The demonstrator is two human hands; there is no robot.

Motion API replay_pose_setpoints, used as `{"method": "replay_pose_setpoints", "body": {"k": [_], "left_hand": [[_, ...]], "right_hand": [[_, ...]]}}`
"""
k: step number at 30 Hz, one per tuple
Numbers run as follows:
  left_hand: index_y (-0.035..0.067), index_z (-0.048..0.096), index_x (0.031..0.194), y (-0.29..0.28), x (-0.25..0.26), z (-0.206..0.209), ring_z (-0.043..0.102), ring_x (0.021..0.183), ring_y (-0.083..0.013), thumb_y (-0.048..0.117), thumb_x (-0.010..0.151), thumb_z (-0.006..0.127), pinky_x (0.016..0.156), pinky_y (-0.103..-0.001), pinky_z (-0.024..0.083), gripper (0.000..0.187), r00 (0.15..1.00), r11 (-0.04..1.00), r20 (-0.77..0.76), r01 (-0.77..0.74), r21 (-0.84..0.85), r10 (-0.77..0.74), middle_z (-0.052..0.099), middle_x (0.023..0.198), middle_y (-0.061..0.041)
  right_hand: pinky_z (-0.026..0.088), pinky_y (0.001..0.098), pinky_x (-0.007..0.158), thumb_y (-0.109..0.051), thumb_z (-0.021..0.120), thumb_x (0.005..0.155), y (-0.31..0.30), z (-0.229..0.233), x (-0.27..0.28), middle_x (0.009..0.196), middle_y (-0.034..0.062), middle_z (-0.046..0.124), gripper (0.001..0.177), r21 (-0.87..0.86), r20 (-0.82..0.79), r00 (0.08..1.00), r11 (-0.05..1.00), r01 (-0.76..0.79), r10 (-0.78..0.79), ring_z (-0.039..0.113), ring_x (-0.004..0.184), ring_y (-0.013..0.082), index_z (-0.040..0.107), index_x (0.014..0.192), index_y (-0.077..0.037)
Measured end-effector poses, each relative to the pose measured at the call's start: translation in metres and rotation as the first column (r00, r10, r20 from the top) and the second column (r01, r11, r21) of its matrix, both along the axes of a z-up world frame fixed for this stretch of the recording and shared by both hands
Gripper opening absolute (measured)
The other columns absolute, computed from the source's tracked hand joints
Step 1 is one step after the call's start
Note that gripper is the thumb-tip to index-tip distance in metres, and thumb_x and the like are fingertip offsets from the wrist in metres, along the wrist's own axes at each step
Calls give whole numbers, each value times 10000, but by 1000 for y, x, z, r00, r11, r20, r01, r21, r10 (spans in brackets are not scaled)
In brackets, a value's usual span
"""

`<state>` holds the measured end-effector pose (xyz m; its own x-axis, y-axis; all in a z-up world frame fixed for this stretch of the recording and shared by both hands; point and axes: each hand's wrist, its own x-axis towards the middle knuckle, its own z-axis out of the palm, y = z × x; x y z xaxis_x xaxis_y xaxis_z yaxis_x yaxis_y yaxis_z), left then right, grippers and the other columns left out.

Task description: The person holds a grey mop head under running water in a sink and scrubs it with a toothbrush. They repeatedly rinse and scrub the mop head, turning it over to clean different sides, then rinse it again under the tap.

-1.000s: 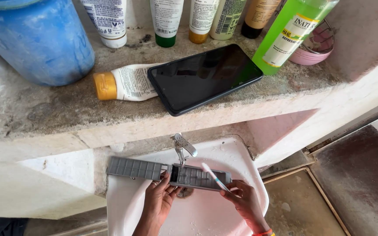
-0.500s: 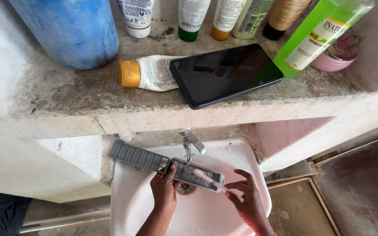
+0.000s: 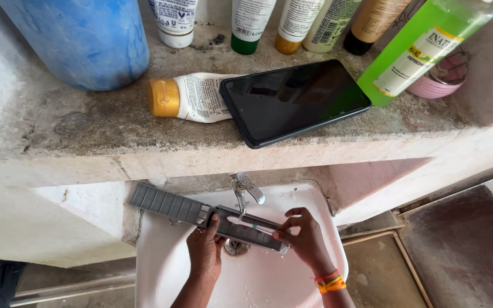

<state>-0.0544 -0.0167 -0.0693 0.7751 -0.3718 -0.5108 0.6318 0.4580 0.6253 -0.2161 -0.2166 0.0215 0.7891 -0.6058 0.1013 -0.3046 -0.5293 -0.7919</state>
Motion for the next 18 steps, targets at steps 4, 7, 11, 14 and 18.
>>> {"method": "replay_pose_setpoints", "body": {"k": [4, 7, 11, 14, 18], "left_hand": [[57, 683, 996, 6, 6, 3, 694, 828, -153, 223, 864, 790, 707, -337, 574, 237, 1000, 1000, 15, -14, -23, 14, 728, 916, -62], [52, 682, 988, 1, 5, 6, 715, 861, -164, 207, 860, 780, 739, -348, 599, 224, 1000, 1000, -18, 5, -31, -6, 735, 918, -60], [37, 693, 975, 0, 3, 5, 725, 867, -188, 212, 869, 774, 751, -353, 611, 220, 1000, 999, -16, -11, -37, 11, 740, 913, -80], [59, 681, 974, 3, 8, 9, 724, 865, -192, 207, 862, 773, 726, -361, 596, 206, 999, 1000, -31, -14, -27, 14, 736, 911, -74], [54, 672, 994, -3, 6, 10, 713, 862, -176, 192, 878, 781, 730, -354, 585, 211, 999, 1000, -46, 1, -20, -2, 728, 914, -75]], "right_hand": [[579, 348, 517, -192, 955, 640, -7, -2, 15, 1212, 100, 609, 272, 248, -268, 960, 957, 148, -79, 732, 757, 248, 788, 717, 8], [559, 322, 446, -162, 950, 608, -21, -4, 18, 1218, 142, 648, 261, 283, -204, 976, 950, 131, -73, 719, 679, 272, 778, 665, 25], [586, 278, 514, -214, 980, 600, -30, -12, 12, 1206, 151, 654, 288, 59, -122, 992, 998, 32, -25, 717, 771, 193, 785, 640, -6], [576, 380, 615, -178, 1003, 628, -27, -13, 15, 1124, 280, 736, 452, 197, -302, 940, 954, 225, -160, 718, 842, 309, 646, 904, -146], [533, 366, 879, -263, 972, 564, -27, -9, 21, 1162, 100, 717, 273, -189, -134, 987, 980, 65, -92, 667, 1060, 255, 784, 581, -65]]}}
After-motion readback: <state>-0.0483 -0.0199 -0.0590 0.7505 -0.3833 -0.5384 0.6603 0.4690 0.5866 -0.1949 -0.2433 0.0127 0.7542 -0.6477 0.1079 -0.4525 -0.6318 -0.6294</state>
